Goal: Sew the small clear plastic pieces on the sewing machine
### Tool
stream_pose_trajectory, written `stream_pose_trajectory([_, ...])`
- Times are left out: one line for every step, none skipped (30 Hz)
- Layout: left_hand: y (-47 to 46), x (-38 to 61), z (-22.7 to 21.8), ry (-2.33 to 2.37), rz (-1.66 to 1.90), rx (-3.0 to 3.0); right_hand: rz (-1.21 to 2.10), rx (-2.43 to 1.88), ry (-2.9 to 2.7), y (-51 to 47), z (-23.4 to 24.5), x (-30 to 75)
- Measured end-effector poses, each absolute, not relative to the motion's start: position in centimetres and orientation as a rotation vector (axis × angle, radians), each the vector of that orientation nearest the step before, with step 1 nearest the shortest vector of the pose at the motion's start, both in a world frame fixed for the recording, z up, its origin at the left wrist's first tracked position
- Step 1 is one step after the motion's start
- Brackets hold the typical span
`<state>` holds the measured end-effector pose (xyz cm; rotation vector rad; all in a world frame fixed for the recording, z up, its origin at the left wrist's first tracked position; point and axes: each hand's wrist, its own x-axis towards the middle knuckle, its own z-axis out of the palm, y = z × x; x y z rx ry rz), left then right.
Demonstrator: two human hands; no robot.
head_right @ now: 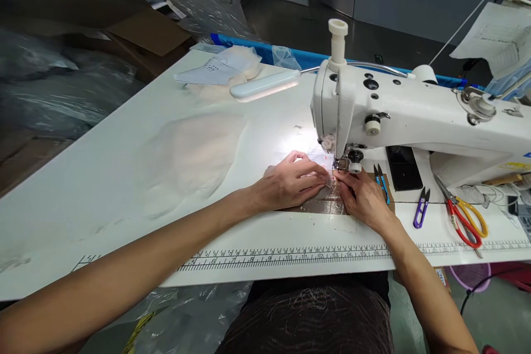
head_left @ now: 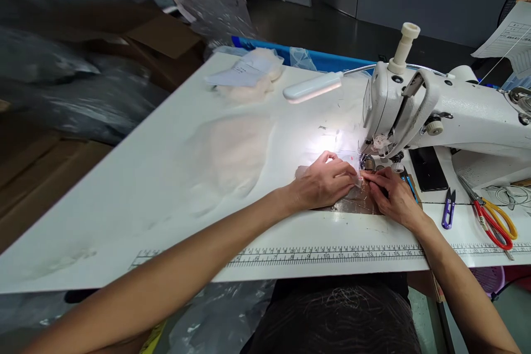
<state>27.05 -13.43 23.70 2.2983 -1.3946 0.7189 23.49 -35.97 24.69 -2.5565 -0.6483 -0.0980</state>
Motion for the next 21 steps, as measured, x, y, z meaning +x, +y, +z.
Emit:
stream_pose_trajectory([-13.44,27.05,23.77,-1.416,0.763,2.305,-0.094,-2.582,-0.654,-35.98,24.68,23.48])
stream_pose_trajectory([-13.46,27.04,23.86,-1.435,0.796,2.307,-0.088,-2.606,-0.664,-35.98,24.68,23.48])
stream_pose_trajectory([-13.48,27.04,23.93,-1.451,0.82,2.305,-0.078,-2.627,-0.678,-35.95,24.69,23.49])
stream_pose_trajectory([-13.51,27.04,23.98,-1.463,0.84,2.3,-0.071,-2.646,-0.696,-35.9,24.71,23.5])
stream_pose_trajectory([-13.53,27.04,24.0,-1.473,0.852,2.298,-0.066,-2.665,-0.721,-35.82,24.74,23.53])
stream_pose_trajectory([-13.56,27.06,23.99,-1.483,0.861,2.3,-0.062,-2.685,-0.747,-35.72,24.77,23.55])
stream_pose_trajectory([-13.58,27.08,23.96,-1.498,0.865,2.307,-0.055,-2.708,-0.77,-35.61,24.8,23.58])
stream_pose_trajectory([-13.59,27.1,23.9,-1.513,0.864,2.322,-0.049,-2.732,-0.785,-35.49,24.84,23.59])
stream_pose_trajectory([-13.59,27.12,23.85,-1.529,0.86,2.337,-0.042,-2.755,-0.791,-35.37,24.87,23.6])
stream_pose_trajectory([-13.57,27.12,23.82,-1.544,0.854,2.349,-0.033,-2.772,-0.789,-35.27,24.91,23.6])
stream_pose_trajectory([-13.54,27.11,23.81,-1.558,0.847,2.357,-0.026,-2.783,-0.783,-35.2,24.94,23.59])
stream_pose_trajectory([-13.5,27.08,23.84,-1.564,0.841,2.361,-0.023,-2.787,-0.775,-35.16,24.96,23.57])
stream_pose_trajectory([-13.44,27.04,23.89,-1.564,0.83,2.362,-0.023,-2.783,-0.769,-35.16,24.98,23.53])
stream_pose_trajectory([-13.37,26.98,23.95,-1.559,0.81,2.36,-0.024,-2.773,-0.76,-35.19,24.99,23.5])
stream_pose_trajectory([-13.3,26.93,24.02,-1.549,0.781,2.356,-0.024,-2.758,-0.751,-35.25,24.99,23.46])
stream_pose_trajectory([-13.23,26.89,24.08,-1.535,0.741,2.349,-0.024,-2.739,-0.74,-35.32,24.98,23.42])
stream_pose_trajectory([-13.17,26.85,24.11,-1.515,0.696,2.338,-0.021,-2.719,-0.73,-35.4,24.97,23.4])
stream_pose_trajectory([-13.13,26.83,24.11,-1.494,0.659,2.326,-0.017,-2.702,-0.724,-35.48,24.96,23.38])
stream_pose_trajectory([-13.1,26.83,24.09,-1.468,0.622,2.31,-0.011,-2.686,-0.719,-35.55,24.94,23.38])
stream_pose_trajectory([-13.09,26.84,24.04,-1.44,0.585,2.291,-0.004,-2.671,-0.716,-35.62,24.92,23.38])
stream_pose_trajectory([-13.09,26.86,23.97,-1.408,0.549,2.268,0.004,-2.657,-0.713,-35.68,24.9,23.39])
